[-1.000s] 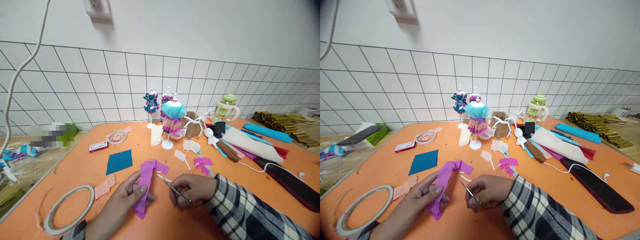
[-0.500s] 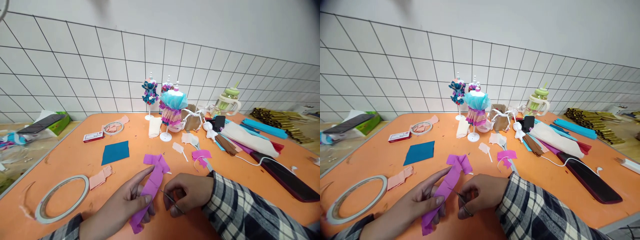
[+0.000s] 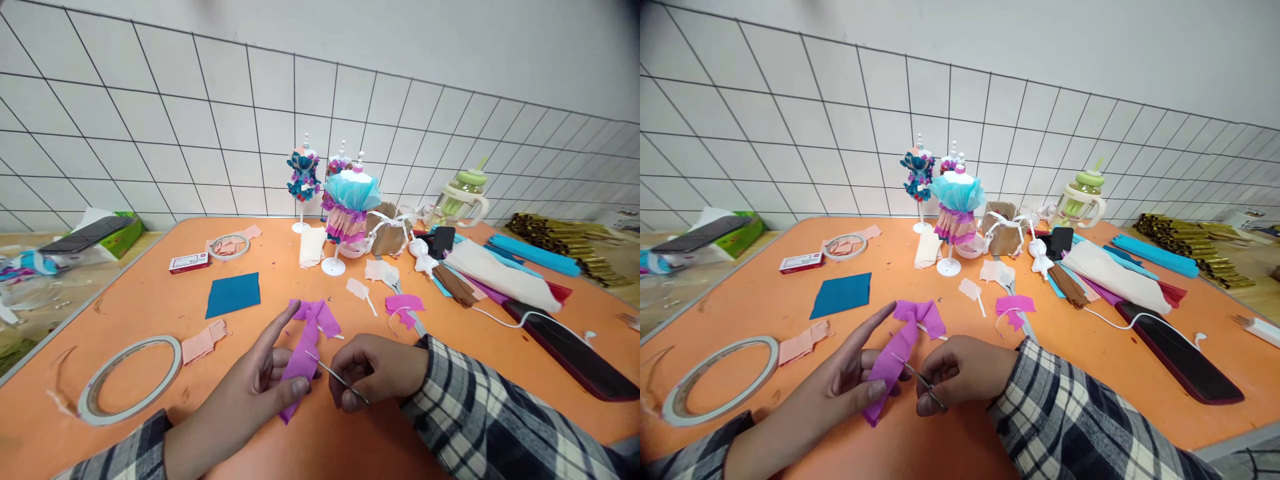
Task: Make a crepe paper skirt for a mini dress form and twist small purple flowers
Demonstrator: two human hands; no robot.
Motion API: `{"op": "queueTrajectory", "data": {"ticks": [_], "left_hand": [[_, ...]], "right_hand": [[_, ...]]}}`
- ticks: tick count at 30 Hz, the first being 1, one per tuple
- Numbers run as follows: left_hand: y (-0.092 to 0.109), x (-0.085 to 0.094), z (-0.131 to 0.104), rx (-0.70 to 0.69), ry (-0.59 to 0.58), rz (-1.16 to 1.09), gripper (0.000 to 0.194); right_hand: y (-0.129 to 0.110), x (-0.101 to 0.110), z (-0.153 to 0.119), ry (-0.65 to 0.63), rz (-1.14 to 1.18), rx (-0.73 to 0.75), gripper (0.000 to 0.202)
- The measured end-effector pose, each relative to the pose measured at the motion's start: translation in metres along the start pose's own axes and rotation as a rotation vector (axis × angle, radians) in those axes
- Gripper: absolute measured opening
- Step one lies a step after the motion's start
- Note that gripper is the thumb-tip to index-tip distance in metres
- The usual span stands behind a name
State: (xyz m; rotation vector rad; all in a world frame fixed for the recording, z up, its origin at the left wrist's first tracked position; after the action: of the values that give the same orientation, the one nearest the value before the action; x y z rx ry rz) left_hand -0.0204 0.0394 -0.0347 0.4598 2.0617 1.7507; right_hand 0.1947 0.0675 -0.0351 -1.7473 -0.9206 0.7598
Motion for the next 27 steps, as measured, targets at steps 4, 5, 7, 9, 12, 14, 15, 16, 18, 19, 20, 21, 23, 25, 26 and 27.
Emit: {"op": "queueTrajectory", "data": {"ticks": [4,5,7,9,12,14,15,16,18,19,20,21,23,25,26,27], "left_hand": [[0.002,0.002,0.003,0.007,0.035,0.028,0.067],[0.002,0.002,0.003,0.021,0.037,0.029,0.056],[0.002,0.002,0.004,0.025,0.056,0.017,0.041],[0.001,0.002,0.005,0.019,0.075,0.004,0.035],[0.002,0.0,0.005,0.011,0.048,-0.022,0.032],[0.004,-0.002,0.005,0.014,0.004,-0.043,0.03],[0.005,-0.003,0.004,0.02,-0.016,-0.053,0.029],[0.007,-0.004,0.004,0.028,-0.033,-0.061,0.028],[0.009,-0.006,0.003,0.052,-0.063,-0.061,0.029],[0.01,-0.006,0.003,0.064,-0.078,-0.052,0.031],[0.011,-0.007,0.002,0.076,-0.093,-0.036,0.032],[0.011,-0.007,0.001,0.084,-0.108,-0.021,0.033],[0.009,-0.008,0.0,0.091,-0.138,0.0,0.034],[0.007,-0.008,0.0,0.083,-0.137,-0.009,0.032],[0.005,-0.007,0.0,0.076,-0.118,-0.025,0.031],[0.004,-0.005,0.0,0.068,-0.086,-0.04,0.03]], "right_hand": [[0.0,-0.005,0.0,-0.069,0.061,0.035,0.048],[-0.001,-0.007,0.0,-0.089,0.074,0.052,0.048],[-0.002,-0.01,0.0,-0.122,0.087,0.095,0.047],[-0.003,-0.012,0.0,-0.148,0.077,0.125,0.047],[-0.004,-0.013,-0.001,-0.17,0.048,0.137,0.049],[-0.005,-0.013,-0.002,-0.185,0.047,0.131,0.051],[-0.005,-0.014,-0.002,-0.198,0.056,0.128,0.051],[-0.005,-0.015,-0.002,-0.213,0.07,0.122,0.051],[-0.006,-0.016,-0.002,-0.253,0.111,0.101,0.049],[-0.006,-0.016,-0.002,-0.275,0.131,0.093,0.048],[-0.005,-0.017,-0.002,-0.296,0.145,0.087,0.047],[-0.004,-0.017,-0.002,-0.314,0.152,0.083,0.047],[-0.001,-0.017,-0.002,-0.348,0.155,0.07,0.049],[0.004,-0.015,-0.001,-0.359,0.158,0.058,0.051],[0.006,-0.015,-0.001,-0.353,0.164,0.061,0.052],[0.007,-0.014,0.0,-0.344,0.168,0.07,0.053]]}}
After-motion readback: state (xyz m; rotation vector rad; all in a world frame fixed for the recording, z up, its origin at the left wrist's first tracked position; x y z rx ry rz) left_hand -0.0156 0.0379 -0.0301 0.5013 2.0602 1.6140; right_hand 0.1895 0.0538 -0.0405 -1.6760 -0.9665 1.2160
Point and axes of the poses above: each hand's wrist, its own z-axis towards the middle knuckle, its own x-axis out of the back of the hand, y = z × x, the point moved 2 cm from there along z, towards the middle knuckle, and after that the axes turned 1 degree about z, right-handed, at the moved point
